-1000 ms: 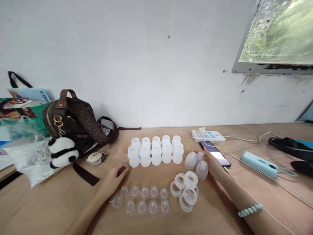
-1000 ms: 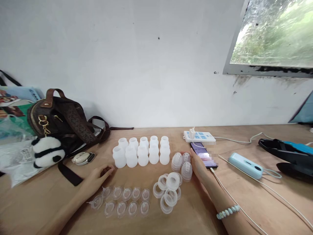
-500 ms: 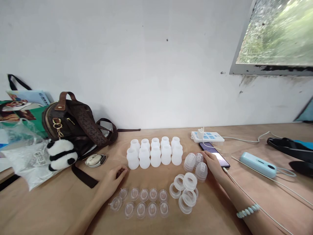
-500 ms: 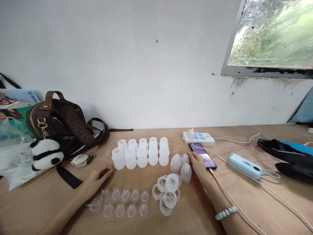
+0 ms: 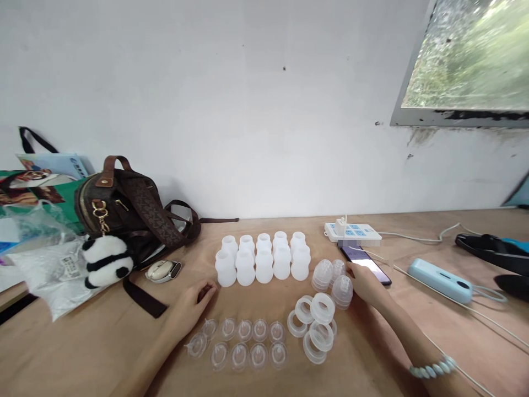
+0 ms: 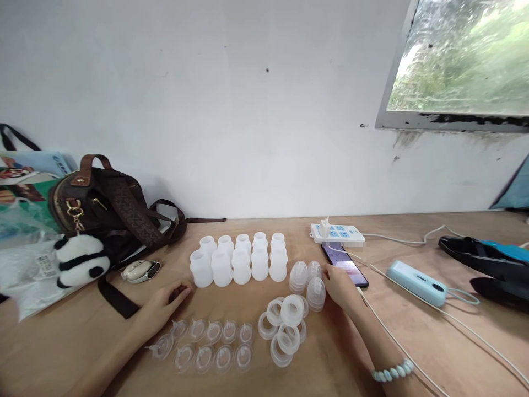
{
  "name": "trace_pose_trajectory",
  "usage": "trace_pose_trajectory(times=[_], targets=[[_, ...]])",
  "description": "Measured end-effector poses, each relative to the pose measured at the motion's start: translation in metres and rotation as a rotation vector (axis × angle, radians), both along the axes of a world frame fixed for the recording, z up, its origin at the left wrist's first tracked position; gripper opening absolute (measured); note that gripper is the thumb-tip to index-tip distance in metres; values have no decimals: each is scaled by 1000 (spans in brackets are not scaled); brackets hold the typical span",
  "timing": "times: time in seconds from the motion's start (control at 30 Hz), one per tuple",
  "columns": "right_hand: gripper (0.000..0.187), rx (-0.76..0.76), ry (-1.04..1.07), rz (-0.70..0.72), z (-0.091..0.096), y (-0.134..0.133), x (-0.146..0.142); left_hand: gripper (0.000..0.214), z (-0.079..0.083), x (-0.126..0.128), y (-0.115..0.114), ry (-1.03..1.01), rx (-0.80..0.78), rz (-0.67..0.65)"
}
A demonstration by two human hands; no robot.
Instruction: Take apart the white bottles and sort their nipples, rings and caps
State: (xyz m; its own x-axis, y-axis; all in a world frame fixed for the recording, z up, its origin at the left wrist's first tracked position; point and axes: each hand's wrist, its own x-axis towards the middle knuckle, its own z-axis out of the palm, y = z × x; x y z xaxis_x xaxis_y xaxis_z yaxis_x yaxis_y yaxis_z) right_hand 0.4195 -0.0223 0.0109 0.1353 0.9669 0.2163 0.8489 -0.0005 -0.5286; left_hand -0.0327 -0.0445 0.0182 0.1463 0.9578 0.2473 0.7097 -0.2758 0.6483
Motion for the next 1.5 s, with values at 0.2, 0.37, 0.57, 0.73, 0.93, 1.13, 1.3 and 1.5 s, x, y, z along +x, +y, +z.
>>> trace_pose_trajectory(times=[0.2, 0.37, 0.57, 0.73, 0.93, 1.13, 1.3, 1.5], targets=[[22, 19, -61, -14, 0, -1, -1, 30, -4, 1, 7, -127, 77, 117], [22, 123, -51, -79, 4, -3, -1, 48, -8, 5, 20, -209, 110, 90], [20, 381, -17, -192, 25, -14, -8, 56, -6, 17, 32, -217, 89, 23], [18, 634, -18, -150, 43, -30, -27, 56, -1, 21, 33, -199, 86, 12], [12, 826, -108, 177, 55, -51, -60, 55, 0, 16, 27, -214, 65, 18], [10, 584, -247, 498, 71, -67, -69, 32, 37, -22, 16, -302, 101, 90], [24, 343, -415, 539, 76, -77, -69, 32, 69, -51, -10, -106, -325, -246], [24, 261, -490, 538, 75, -80, -72, 31, 79, -40, -31, 12, -599, -407]])
